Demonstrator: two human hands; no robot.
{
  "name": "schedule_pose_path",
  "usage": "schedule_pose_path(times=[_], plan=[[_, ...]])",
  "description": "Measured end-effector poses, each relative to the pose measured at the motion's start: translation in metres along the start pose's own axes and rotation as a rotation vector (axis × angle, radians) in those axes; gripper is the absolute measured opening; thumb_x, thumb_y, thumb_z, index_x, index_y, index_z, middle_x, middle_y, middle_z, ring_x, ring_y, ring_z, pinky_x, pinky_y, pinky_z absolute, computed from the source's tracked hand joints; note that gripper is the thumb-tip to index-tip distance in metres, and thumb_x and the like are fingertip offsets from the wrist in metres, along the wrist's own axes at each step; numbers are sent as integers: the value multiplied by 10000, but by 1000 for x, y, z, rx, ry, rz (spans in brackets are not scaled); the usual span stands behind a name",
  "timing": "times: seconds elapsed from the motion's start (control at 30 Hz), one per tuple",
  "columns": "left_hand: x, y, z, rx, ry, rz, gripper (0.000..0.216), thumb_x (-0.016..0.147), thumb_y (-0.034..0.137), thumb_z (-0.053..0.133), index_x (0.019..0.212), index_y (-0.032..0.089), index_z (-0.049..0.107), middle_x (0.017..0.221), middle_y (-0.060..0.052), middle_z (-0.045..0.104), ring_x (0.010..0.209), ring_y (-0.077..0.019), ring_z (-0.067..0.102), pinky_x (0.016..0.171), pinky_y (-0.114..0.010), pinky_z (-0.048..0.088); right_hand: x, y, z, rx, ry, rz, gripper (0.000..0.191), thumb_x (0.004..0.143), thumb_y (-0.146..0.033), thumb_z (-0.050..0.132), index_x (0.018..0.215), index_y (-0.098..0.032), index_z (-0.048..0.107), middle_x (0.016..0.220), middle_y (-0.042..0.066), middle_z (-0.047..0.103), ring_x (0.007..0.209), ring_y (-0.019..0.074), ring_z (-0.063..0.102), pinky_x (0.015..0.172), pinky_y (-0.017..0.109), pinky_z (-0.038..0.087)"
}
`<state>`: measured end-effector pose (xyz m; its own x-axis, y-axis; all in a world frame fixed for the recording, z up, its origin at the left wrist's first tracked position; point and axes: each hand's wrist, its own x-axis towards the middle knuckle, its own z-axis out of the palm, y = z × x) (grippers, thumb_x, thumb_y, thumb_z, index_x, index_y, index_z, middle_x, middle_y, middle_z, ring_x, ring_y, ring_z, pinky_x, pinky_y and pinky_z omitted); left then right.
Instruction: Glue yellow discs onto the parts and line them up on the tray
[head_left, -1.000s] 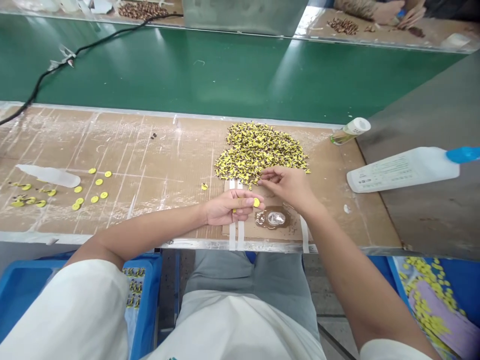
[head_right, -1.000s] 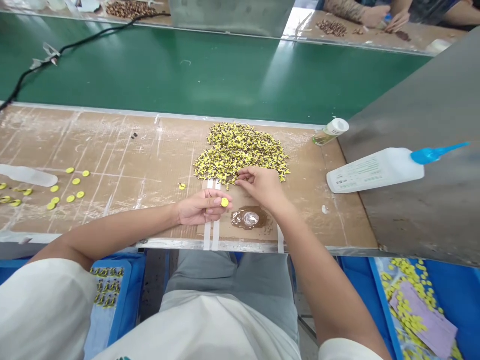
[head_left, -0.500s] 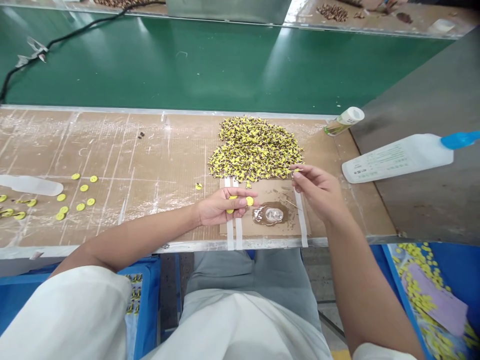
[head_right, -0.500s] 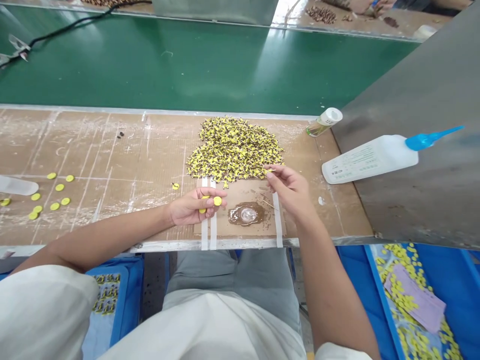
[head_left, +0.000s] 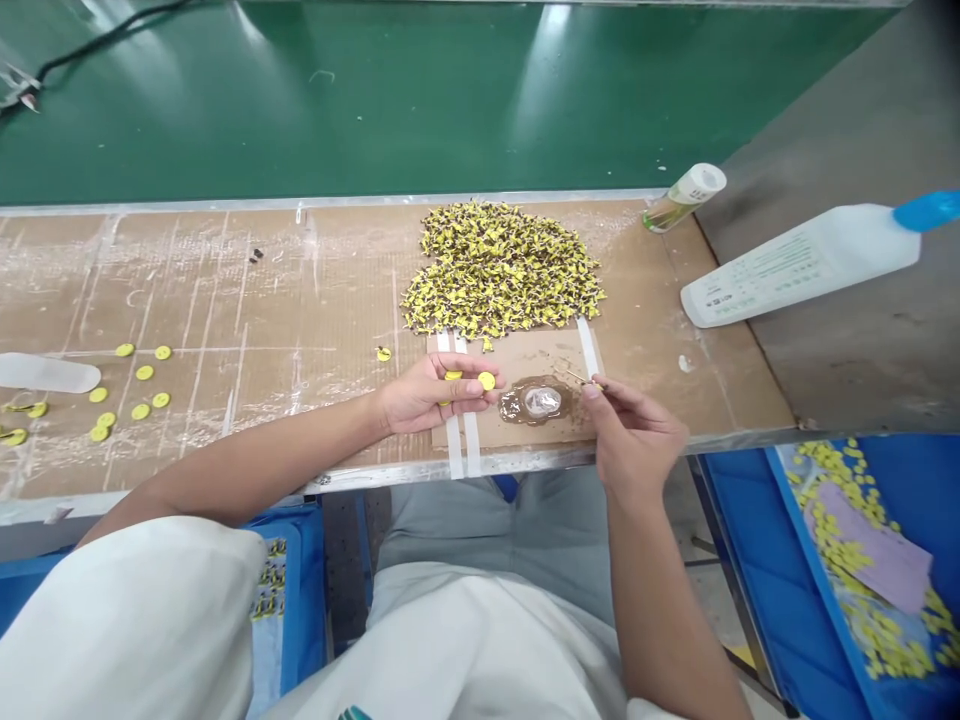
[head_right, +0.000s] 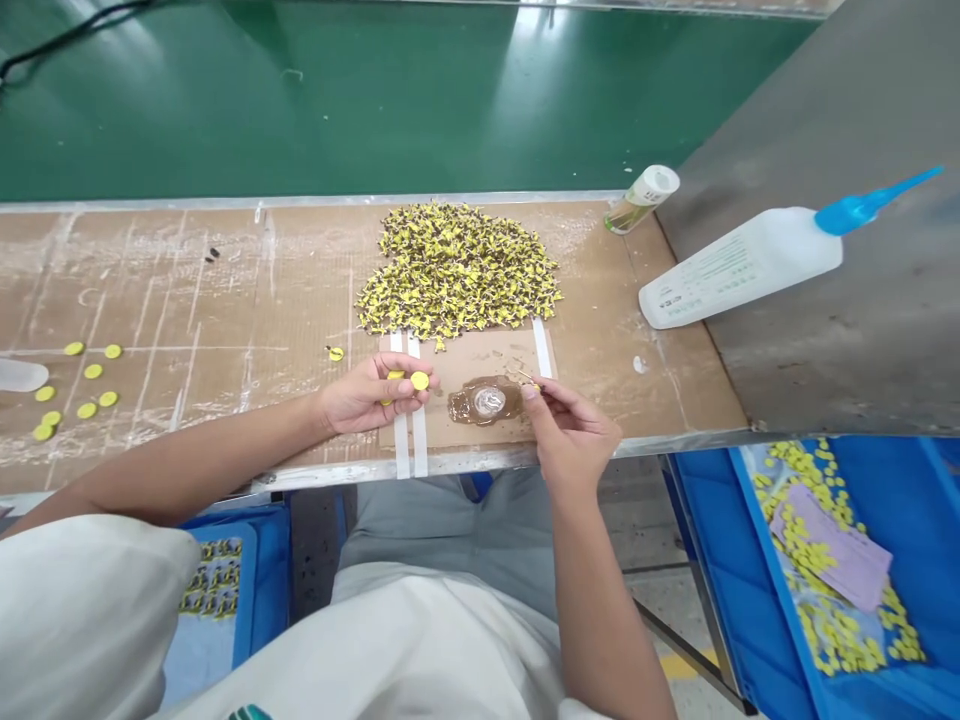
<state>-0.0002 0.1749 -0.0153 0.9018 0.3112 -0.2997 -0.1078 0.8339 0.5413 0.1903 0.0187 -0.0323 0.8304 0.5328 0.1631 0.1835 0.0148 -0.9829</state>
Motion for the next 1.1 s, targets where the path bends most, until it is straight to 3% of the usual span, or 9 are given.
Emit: schedule_pose_path(times=[0.17, 0.3, 0.5, 0.9, 1.1], plan=[[0, 0, 0, 24, -3, -15, 289, 655, 157, 824, 930, 143, 737, 931, -67, 752, 737, -105, 713, 697, -168, 569, -16, 0, 7, -87, 60, -148, 282, 716, -293, 799, 976, -205, 737, 844, 33, 738, 688, 159, 676, 717, 354, 592], [0, 0, -1, 25, -4, -19, 274, 660, 151, 818, 923, 144, 740, 925, -66, 752, 729, -101, 711, 711, -168, 568, -18, 2, 5, -172, 8, -241, 253, 765, -299, 753, 1008, -233, 732, 945, 46, 738, 807, 194, 700, 812, 405, 589], [0, -1, -3, 35, -27, -18, 268, 683, 152, 798, 945, 149, 741, 949, -73, 750, 725, -95, 707, 709, -162, 566, -18, 2, 3, -270, -25, -358, 223, 757, -262, 757, 980, -262, 743, 886, 34, 731, 786, 204, 694, 754, 394, 592], [0, -1, -4, 44, -47, -22, 261, 702, 158, 788, 958, 151, 737, 961, -63, 748, 736, -87, 704, 712, -155, 569, -18, 5, 3, -304, -17, -352, 210, 744, -291, 765, 950, -260, 752, 823, 32, 724, 712, 199, 677, 673, 379, 583], [0, 0, -3, 42, -9, -36, 254, 697, 135, 783, 946, 141, 730, 957, -76, 747, 717, -91, 701, 703, -174, 563, -18, 3, 1, -313, 22, -375, 233, 765, -293, 745, 997, -270, 739, 882, 35, 720, 752, 195, 679, 715, 383, 588]])
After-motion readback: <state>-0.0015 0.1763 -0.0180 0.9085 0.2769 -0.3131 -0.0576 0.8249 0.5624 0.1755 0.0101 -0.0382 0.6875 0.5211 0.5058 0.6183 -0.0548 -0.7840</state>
